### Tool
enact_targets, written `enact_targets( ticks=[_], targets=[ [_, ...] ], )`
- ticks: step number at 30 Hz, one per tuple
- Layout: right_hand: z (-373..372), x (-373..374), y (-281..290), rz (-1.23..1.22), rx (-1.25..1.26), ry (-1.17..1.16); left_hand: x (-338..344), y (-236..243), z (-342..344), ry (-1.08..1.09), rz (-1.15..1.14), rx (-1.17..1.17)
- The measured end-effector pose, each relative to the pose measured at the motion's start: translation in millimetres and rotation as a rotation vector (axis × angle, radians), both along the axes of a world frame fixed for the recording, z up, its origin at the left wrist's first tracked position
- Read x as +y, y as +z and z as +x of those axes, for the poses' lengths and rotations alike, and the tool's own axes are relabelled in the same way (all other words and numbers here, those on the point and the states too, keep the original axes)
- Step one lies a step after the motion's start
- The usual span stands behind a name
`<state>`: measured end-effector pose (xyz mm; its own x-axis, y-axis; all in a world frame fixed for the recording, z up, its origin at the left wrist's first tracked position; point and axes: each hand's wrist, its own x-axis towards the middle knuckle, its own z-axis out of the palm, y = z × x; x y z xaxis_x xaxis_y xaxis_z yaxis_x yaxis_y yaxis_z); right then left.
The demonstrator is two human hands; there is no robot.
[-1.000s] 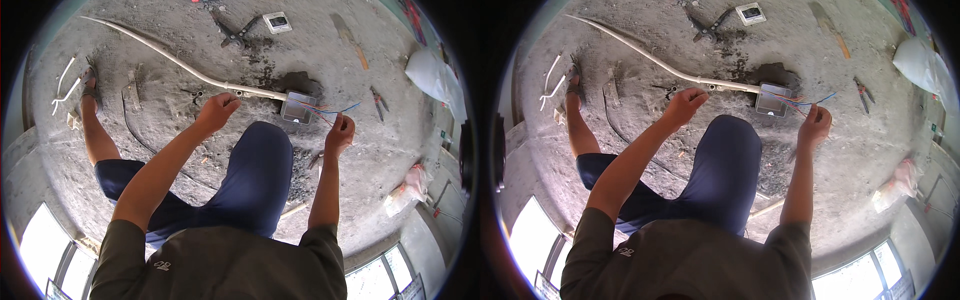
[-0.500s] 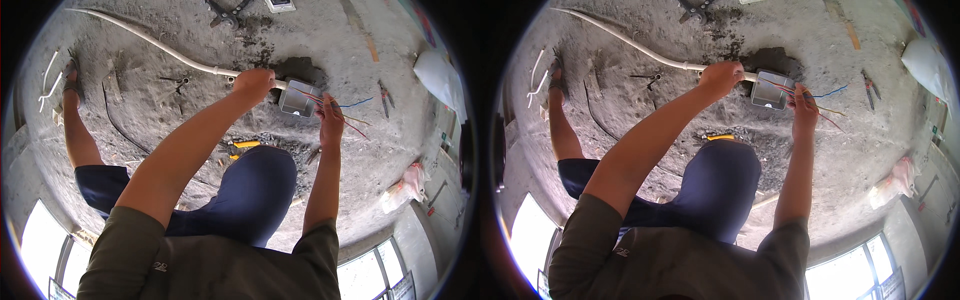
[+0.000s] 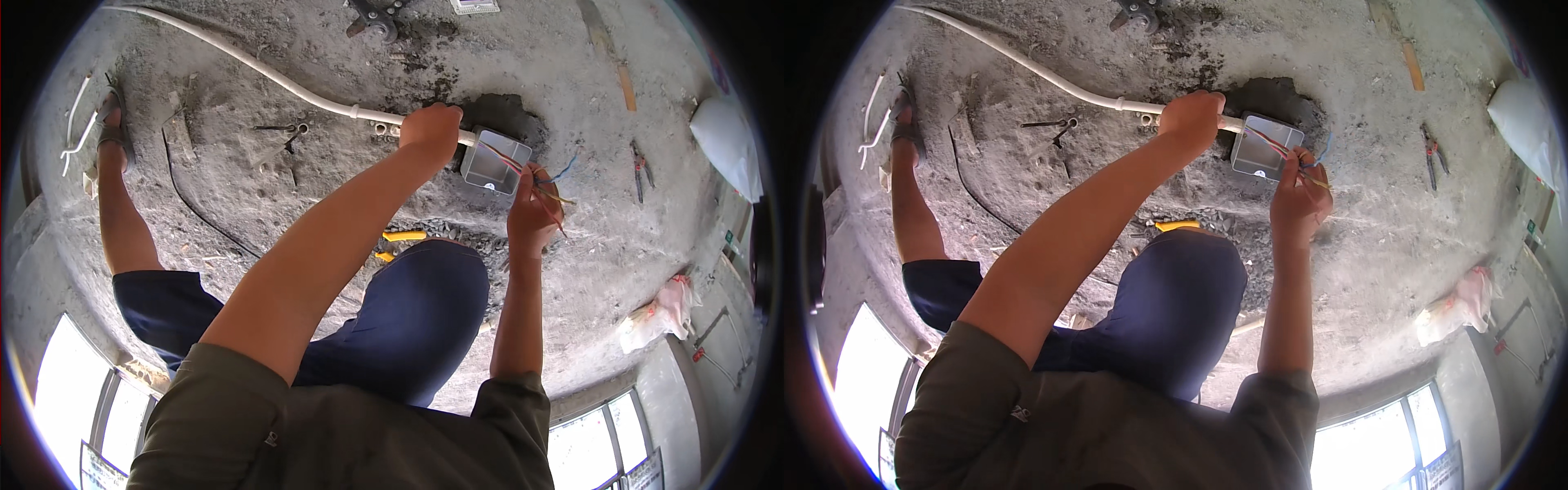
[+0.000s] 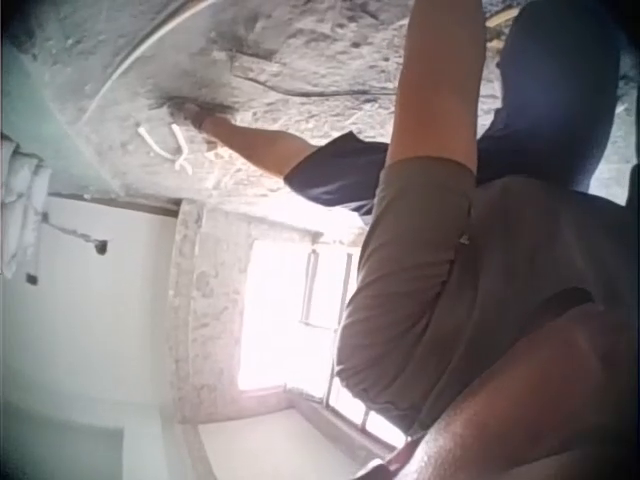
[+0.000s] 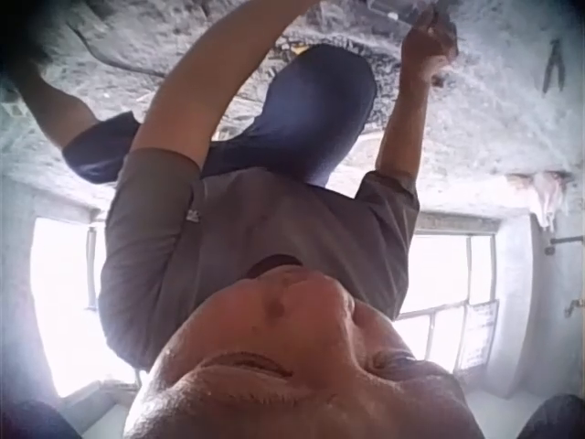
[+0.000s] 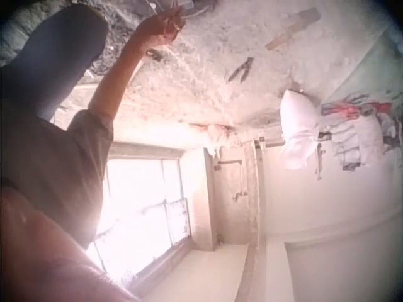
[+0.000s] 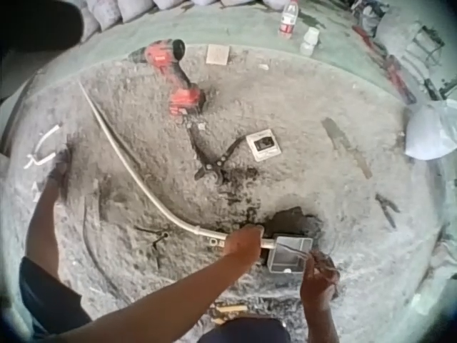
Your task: Stripping electrical wires and connecting them to a terminal box on the floor.
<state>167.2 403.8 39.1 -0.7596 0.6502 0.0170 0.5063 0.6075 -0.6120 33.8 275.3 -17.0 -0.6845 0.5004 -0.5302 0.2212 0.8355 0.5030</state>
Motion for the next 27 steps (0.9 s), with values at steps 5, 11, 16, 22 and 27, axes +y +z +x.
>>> enact_targets(
  ticks=[5, 11, 16, 22, 27],
  targets=[
    [-10, -6, 0, 0.252, -0.103, 0.176, 0, 0, 4, 0.003, 0.013, -0.005],
    [-30, -11, -16, 0.334, -0.093, 0.203, 1, 1, 5, 0.042, 0.099, 0.026],
    [-43, -7, -23, 0.278, 0.078, 0.368, -4, -6, 1, 0.085, 0.056, -0.044],
    [-52, -2, -34, -0.38, 0.186, 0.049, -1, 3, -3, 0.051, 0.07, -0.088],
    [-48, 2, -47, -0.288, 0.162, 0.056, -3, 4, -7, 0.009, 0.05, -0.107]
  ],
)
